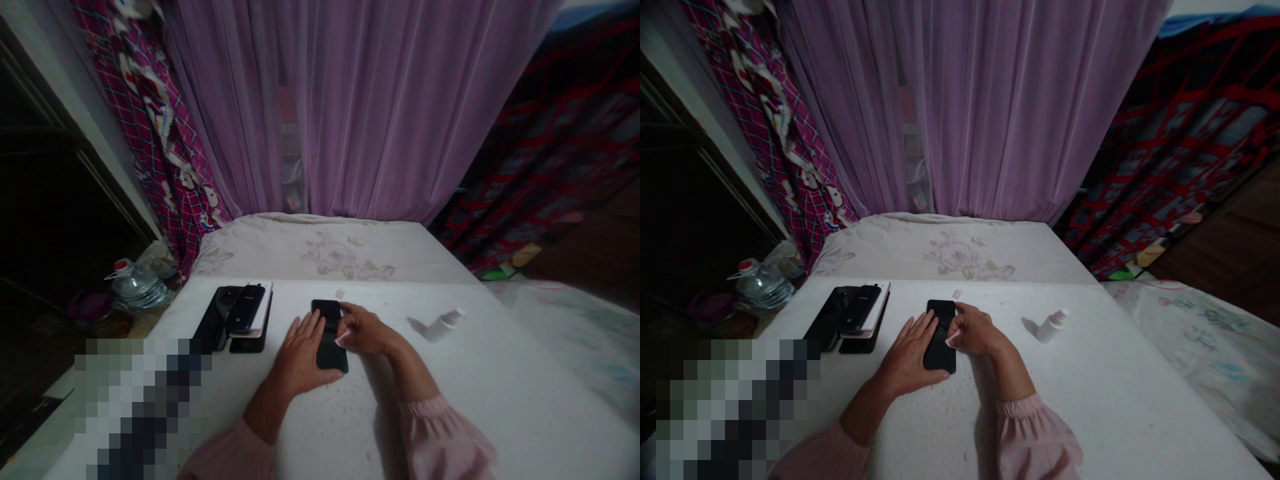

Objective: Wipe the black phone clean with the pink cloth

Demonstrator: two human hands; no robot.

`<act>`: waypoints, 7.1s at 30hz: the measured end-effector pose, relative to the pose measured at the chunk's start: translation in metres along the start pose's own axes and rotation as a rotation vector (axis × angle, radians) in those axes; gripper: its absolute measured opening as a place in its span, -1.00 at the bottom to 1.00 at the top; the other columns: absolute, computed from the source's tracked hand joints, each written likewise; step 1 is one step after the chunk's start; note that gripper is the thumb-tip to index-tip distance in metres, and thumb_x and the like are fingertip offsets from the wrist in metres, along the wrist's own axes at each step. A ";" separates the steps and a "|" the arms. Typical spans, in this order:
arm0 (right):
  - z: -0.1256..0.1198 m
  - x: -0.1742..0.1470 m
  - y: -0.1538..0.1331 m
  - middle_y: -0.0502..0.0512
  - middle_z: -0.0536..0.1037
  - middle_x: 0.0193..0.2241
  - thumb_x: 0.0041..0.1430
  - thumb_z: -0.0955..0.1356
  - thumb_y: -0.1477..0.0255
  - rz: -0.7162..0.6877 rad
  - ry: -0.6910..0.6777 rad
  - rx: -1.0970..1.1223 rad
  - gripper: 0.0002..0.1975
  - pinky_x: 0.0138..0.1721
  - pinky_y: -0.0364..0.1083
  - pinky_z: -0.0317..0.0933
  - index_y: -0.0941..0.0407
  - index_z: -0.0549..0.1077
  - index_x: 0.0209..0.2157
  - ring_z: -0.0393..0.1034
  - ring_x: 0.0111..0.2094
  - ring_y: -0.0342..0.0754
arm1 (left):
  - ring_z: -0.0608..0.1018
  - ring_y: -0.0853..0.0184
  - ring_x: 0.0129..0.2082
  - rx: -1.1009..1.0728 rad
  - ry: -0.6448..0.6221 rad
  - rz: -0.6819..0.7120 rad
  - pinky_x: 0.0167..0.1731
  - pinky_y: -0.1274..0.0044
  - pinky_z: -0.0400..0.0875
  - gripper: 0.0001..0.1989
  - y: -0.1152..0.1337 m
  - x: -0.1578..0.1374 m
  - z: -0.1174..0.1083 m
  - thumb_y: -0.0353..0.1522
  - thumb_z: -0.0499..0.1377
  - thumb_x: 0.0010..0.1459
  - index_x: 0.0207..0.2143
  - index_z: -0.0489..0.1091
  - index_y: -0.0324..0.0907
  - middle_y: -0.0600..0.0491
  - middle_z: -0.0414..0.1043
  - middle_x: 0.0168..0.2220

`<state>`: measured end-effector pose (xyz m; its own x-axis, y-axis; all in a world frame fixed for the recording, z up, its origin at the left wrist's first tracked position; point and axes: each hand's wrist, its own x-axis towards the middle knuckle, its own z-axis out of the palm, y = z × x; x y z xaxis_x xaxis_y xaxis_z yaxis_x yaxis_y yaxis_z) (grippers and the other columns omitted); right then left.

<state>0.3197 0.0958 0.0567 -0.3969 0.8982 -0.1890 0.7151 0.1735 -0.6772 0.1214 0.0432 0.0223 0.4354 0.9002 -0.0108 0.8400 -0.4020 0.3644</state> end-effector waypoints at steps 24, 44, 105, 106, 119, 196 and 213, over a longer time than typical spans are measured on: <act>0.033 0.023 0.009 0.02 0.61 -0.28 0.17 0.34 0.34 0.035 0.491 -0.149 -0.85 -0.09 -0.08 0.14 0.03 0.57 -0.32 0.44 -0.18 -0.03 | -0.06 0.07 0.36 -0.003 -0.030 -0.023 0.32 0.20 -0.20 0.04 0.004 0.000 -0.005 0.04 0.25 -0.07 0.32 -0.06 -0.27 -0.19 -0.23 0.39; 0.070 -0.034 0.021 0.11 0.59 -0.09 0.19 0.34 0.37 -0.222 0.629 -0.159 -0.81 0.02 0.12 0.23 -0.10 0.62 -0.27 0.46 -0.08 0.05 | -0.01 0.07 0.35 -0.023 0.042 0.022 0.32 0.19 -0.17 0.00 0.000 -0.003 0.000 0.01 0.27 -0.07 0.30 -0.01 -0.28 -0.24 -0.15 0.37; 0.097 -0.087 -0.006 0.07 0.55 -0.36 0.20 0.35 0.42 -0.192 0.735 -0.120 -0.83 -0.22 -0.10 0.22 -0.01 0.62 -0.28 0.40 -0.29 -0.04 | 0.49 0.13 0.01 0.135 0.476 0.154 0.05 0.25 0.41 -0.67 0.051 -0.097 0.024 -0.46 0.14 0.17 0.00 0.42 -0.21 -0.09 0.49 -0.01; 0.096 -0.084 -0.006 0.07 0.55 -0.36 0.20 0.35 0.42 -0.171 0.729 -0.121 -0.83 -0.21 -0.10 0.22 -0.01 0.62 -0.27 0.40 -0.28 -0.04 | 0.49 0.12 0.00 0.147 0.473 0.156 0.05 0.25 0.41 -0.68 0.051 -0.096 0.024 -0.47 0.14 0.17 -0.01 0.43 -0.22 -0.09 0.49 -0.01; 0.072 -0.028 -0.004 0.04 0.56 -0.35 0.22 0.33 0.40 -0.060 0.699 -0.121 -0.82 -0.20 -0.13 0.21 -0.01 0.61 -0.25 0.42 -0.27 -0.08 | 0.56 0.21 -0.05 0.117 0.517 0.190 0.06 0.25 0.36 -0.80 0.027 -0.071 0.038 -0.45 0.13 0.25 -0.14 0.50 -0.10 0.05 0.57 -0.09; 0.084 -0.024 0.020 0.22 0.36 0.17 0.20 0.28 0.36 -0.194 0.616 -0.155 -0.78 0.13 0.14 0.13 0.06 0.57 -0.28 0.21 0.19 0.13 | 0.49 0.19 0.08 0.039 0.441 0.162 0.06 0.32 0.45 -0.75 0.019 -0.041 0.029 -0.42 0.17 0.23 -0.04 0.48 -0.10 0.06 0.54 -0.02; 0.051 0.040 -0.004 0.07 0.60 -0.23 0.24 0.29 0.38 0.060 0.599 -0.219 -0.80 -0.07 -0.06 0.14 0.04 0.57 -0.29 0.40 -0.11 0.01 | 0.51 0.19 0.05 0.033 0.462 0.151 0.02 0.33 0.47 -0.74 0.021 -0.043 0.027 -0.46 0.22 0.17 -0.08 0.51 -0.11 0.07 0.55 -0.03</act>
<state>0.2715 0.1105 0.0157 -0.0067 0.9679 0.2511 0.8521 0.1369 -0.5051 0.1293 -0.0085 0.0058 0.3702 0.8088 0.4569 0.7915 -0.5321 0.3007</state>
